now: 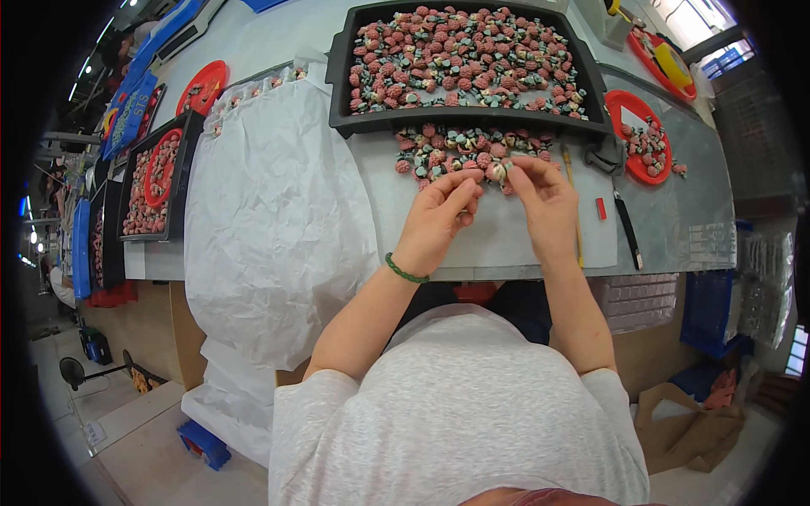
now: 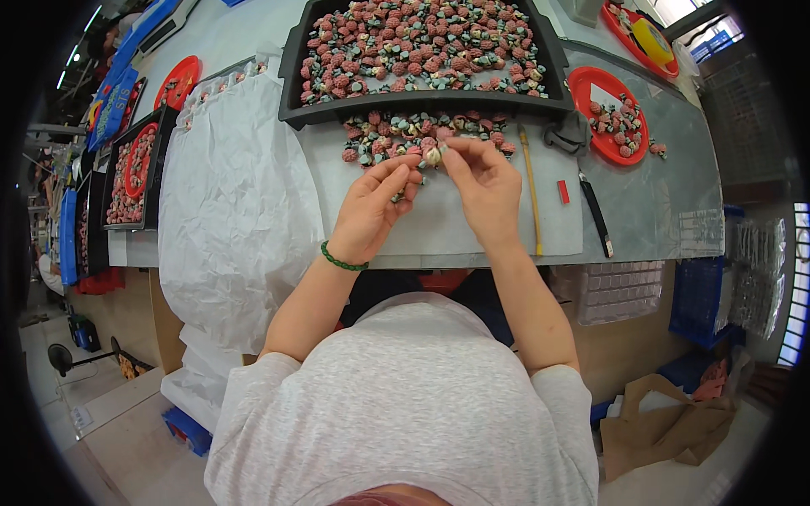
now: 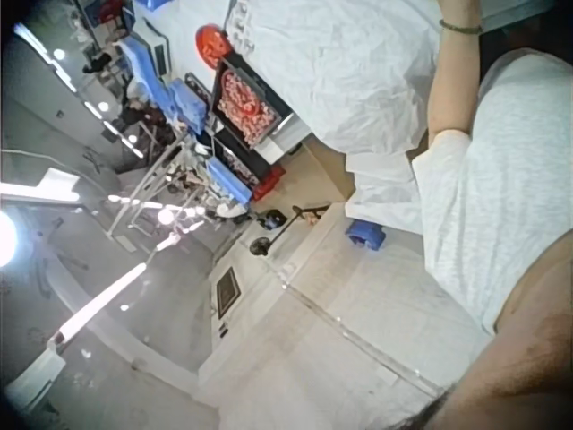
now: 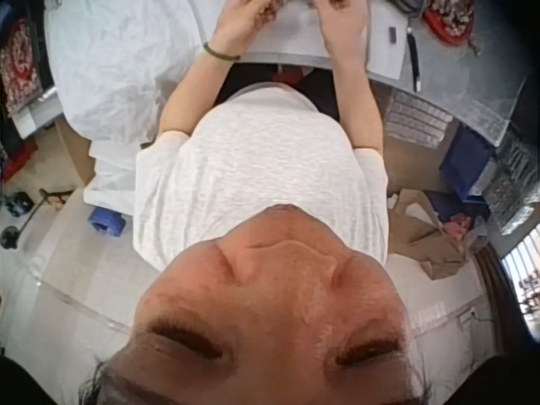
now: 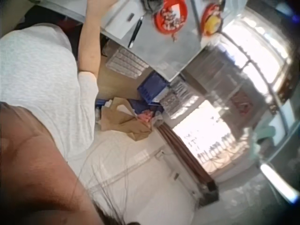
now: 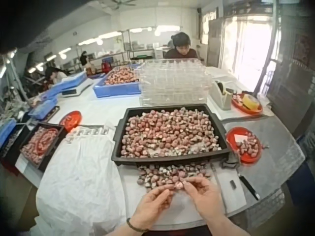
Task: The person assembles miniature figurines by fitting components together by hand and places the figurines into a compartmentalized tray and onto a plate.
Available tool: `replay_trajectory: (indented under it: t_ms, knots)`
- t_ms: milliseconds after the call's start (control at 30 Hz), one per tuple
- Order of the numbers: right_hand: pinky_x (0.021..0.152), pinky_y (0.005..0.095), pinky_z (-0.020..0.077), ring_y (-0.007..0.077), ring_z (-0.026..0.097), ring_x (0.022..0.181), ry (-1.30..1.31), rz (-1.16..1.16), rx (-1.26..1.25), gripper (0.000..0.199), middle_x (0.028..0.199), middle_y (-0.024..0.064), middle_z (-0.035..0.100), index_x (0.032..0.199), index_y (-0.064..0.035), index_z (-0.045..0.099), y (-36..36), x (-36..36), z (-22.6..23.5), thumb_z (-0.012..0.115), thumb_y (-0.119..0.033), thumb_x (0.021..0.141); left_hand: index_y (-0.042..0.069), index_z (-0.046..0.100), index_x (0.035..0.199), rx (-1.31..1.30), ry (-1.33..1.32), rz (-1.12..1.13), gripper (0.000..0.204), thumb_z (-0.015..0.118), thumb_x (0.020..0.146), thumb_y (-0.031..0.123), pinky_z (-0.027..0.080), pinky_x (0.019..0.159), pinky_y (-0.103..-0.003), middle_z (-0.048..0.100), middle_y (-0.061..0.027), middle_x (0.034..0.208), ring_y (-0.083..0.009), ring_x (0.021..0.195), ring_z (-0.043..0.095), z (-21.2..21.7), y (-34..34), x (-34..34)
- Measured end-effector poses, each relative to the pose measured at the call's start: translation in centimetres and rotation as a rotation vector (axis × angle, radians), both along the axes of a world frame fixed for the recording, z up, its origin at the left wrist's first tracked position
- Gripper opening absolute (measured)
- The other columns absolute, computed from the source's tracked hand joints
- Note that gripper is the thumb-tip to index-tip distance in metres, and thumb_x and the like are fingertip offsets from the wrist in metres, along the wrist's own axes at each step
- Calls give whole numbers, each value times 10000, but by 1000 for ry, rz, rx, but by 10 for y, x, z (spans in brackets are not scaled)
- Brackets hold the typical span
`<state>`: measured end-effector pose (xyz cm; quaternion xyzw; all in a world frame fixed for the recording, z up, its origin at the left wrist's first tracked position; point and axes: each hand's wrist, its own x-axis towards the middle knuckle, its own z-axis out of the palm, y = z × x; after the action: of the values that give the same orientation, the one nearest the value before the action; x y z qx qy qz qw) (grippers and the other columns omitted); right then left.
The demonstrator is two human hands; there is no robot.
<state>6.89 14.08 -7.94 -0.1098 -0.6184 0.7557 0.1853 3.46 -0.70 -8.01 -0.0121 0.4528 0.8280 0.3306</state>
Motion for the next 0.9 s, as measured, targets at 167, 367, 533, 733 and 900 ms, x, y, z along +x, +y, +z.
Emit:
replay_trajectory:
  t_ms: [167,367,533,733,900]
  knots:
    - [737,267,500,156,601,812,-111,71,-344,166,892,97,605,982,29,563,-23,33,-6,578,-52,838,16,561,1057,-3,169,-79,265,487,912,226,365,603,-190,531,23,794,-55,692,454,-2,2,0]
    - [726,277,508,167,613,778,-129,82,-364,170,895,104,603,976,22,557,-21,37,-11,593,-57,829,5,607,987,-104,247,-133,258,486,913,221,351,569,-184,535,21,752,-56,648,428,-3,0,-2]
    - [749,272,501,162,601,816,-23,77,-284,193,922,103,594,987,26,550,-21,40,-18,607,-10,805,4,595,1023,-76,257,-136,210,541,878,146,398,637,-200,569,-5,831,-71,714,473,-4,-1,0]
    - [827,259,463,144,547,936,116,7,-35,327,998,103,564,1075,40,518,-24,41,-13,609,83,764,6,553,1094,216,61,-118,293,596,805,15,417,807,-215,568,-44,998,-93,917,512,-6,-5,-1]
    - [817,255,461,153,551,933,186,-8,202,362,1006,111,561,1110,45,512,-18,41,-16,609,83,764,-1,516,1137,309,-85,-142,275,496,864,21,412,862,-257,548,-84,1117,-122,954,524,-3,-8,-4]
